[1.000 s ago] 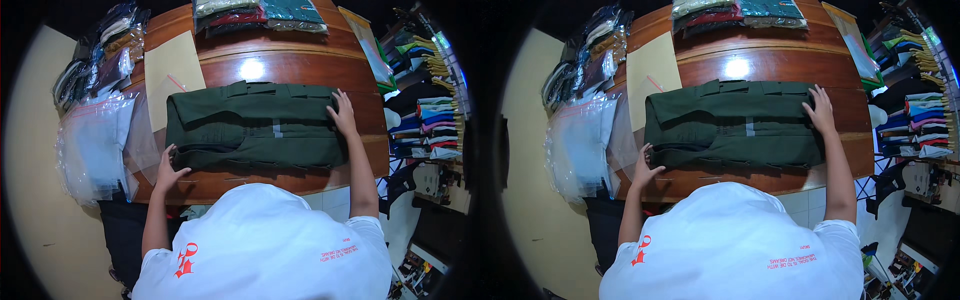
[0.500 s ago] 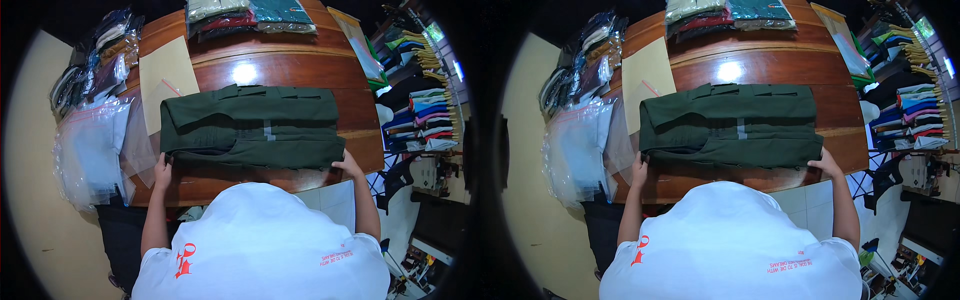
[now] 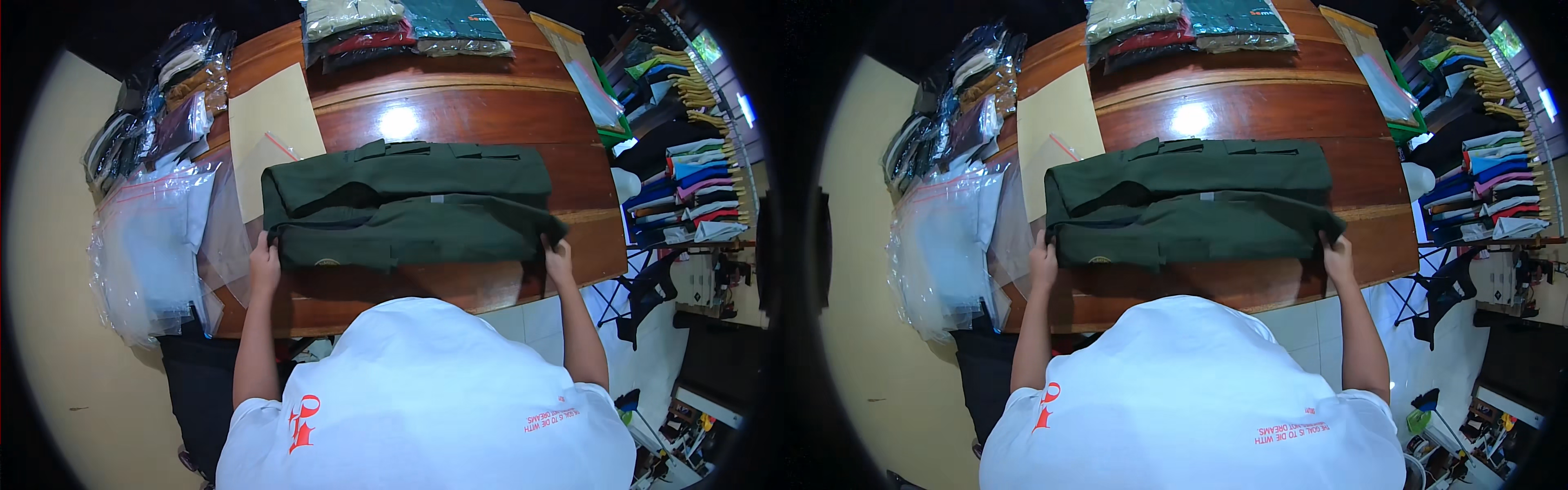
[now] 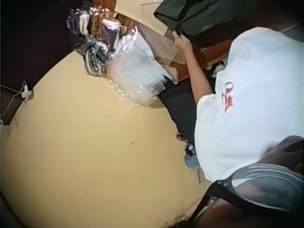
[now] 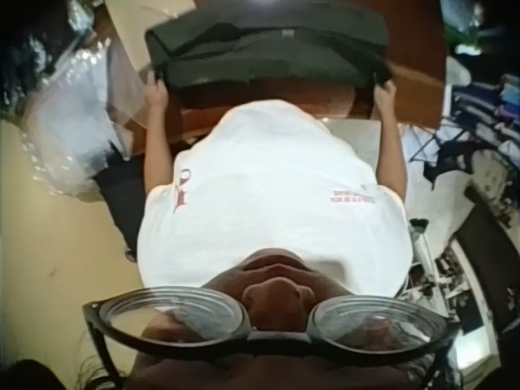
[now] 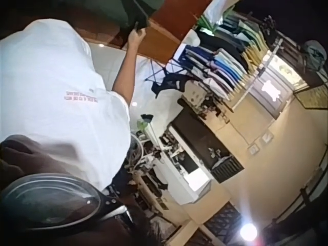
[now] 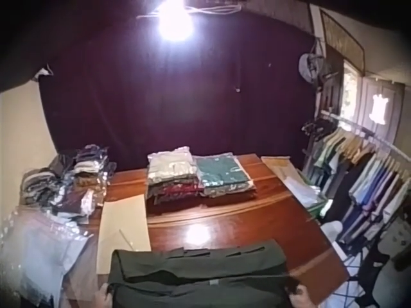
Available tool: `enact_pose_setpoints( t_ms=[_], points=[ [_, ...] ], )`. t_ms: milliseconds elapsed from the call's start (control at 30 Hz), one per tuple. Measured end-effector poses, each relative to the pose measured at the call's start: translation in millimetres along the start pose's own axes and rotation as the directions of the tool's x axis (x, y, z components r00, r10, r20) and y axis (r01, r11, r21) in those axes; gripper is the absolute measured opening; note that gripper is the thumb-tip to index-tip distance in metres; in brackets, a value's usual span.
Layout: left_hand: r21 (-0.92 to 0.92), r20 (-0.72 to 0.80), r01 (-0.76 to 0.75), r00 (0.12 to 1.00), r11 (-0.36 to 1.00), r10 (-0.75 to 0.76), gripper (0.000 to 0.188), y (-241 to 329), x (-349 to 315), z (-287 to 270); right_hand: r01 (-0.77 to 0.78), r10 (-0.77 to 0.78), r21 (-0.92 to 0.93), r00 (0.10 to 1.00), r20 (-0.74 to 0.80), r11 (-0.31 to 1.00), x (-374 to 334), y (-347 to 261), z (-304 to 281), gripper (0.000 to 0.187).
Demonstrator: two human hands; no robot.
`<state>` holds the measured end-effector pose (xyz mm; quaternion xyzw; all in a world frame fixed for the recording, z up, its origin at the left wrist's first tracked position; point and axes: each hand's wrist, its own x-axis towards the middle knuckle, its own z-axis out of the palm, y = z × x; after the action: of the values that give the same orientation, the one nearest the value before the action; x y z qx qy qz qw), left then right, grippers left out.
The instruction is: Folding a green utility vest and placing it into a clear plastic bag.
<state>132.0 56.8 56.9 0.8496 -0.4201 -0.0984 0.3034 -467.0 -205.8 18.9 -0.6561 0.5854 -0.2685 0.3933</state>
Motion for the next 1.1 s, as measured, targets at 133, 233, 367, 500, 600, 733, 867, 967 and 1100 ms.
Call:
enact_pose_setpoints(
  t_ms=[133, 233, 367, 500, 600, 733, 867, 967, 1100],
  points=[
    [0.161, 0.039, 0.116, 0.992, 0.980, -0.124, 0.032, 20, 23, 13, -0.116, 0.111, -0.073, 0.991, -0.072, 0.991, 24, -6, 16, 0.034],
    [0.231, 0.068, 0.157, 0.982, 0.960, -0.177, 0.032, 36, 33, 16, -0.151, 0.132, -0.227, 0.987, -0.096, 0.962, 34, -16, 22, 0.036],
    [0.417, 0.101, 0.278, 0.932, 0.865, -0.349, 0.037, 63, 34, 17, -0.090, 0.069, -0.323, 0.995, -0.077, 0.942, 33, -28, 24, 0.037],
    [0.450, -0.272, -0.132, 0.922, 0.883, 0.276, 0.039, 104, 16, 26, -0.109, 0.073, -0.389, 0.992, -0.106, 0.915, 27, -34, 27, 0.039],
    [0.237, -0.014, -0.521, 0.842, 0.820, 0.539, 0.045, 144, -9, 44, -0.102, 0.051, -0.415, 0.990, -0.131, 0.904, 24, -36, 29, 0.043],
    [0.219, 0.359, -0.722, 0.685, 0.656, 0.634, 0.058, 185, -31, 96, -0.145, 0.084, -0.451, 0.985, -0.152, 0.881, 21, -42, 31, 0.052],
    [0.185, 0.509, -0.666, 0.694, 0.723, 0.509, 0.057, 176, -19, 123, -0.137, 0.065, -0.452, 0.983, -0.173, 0.881, 19, -46, 32, 0.055],
    [0.156, 0.436, -0.654, 0.718, 0.740, 0.542, 0.056, 168, -10, 132, -0.129, 0.076, -0.510, 0.989, -0.124, 0.851, 20, -43, 31, 0.052],
    [0.081, 0.301, -0.659, 0.731, 0.748, 0.612, 0.076, 163, 14, 123, -0.003, -0.058, -0.434, 0.990, -0.128, 0.901, 19, -29, 28, 0.046]
  ],
)
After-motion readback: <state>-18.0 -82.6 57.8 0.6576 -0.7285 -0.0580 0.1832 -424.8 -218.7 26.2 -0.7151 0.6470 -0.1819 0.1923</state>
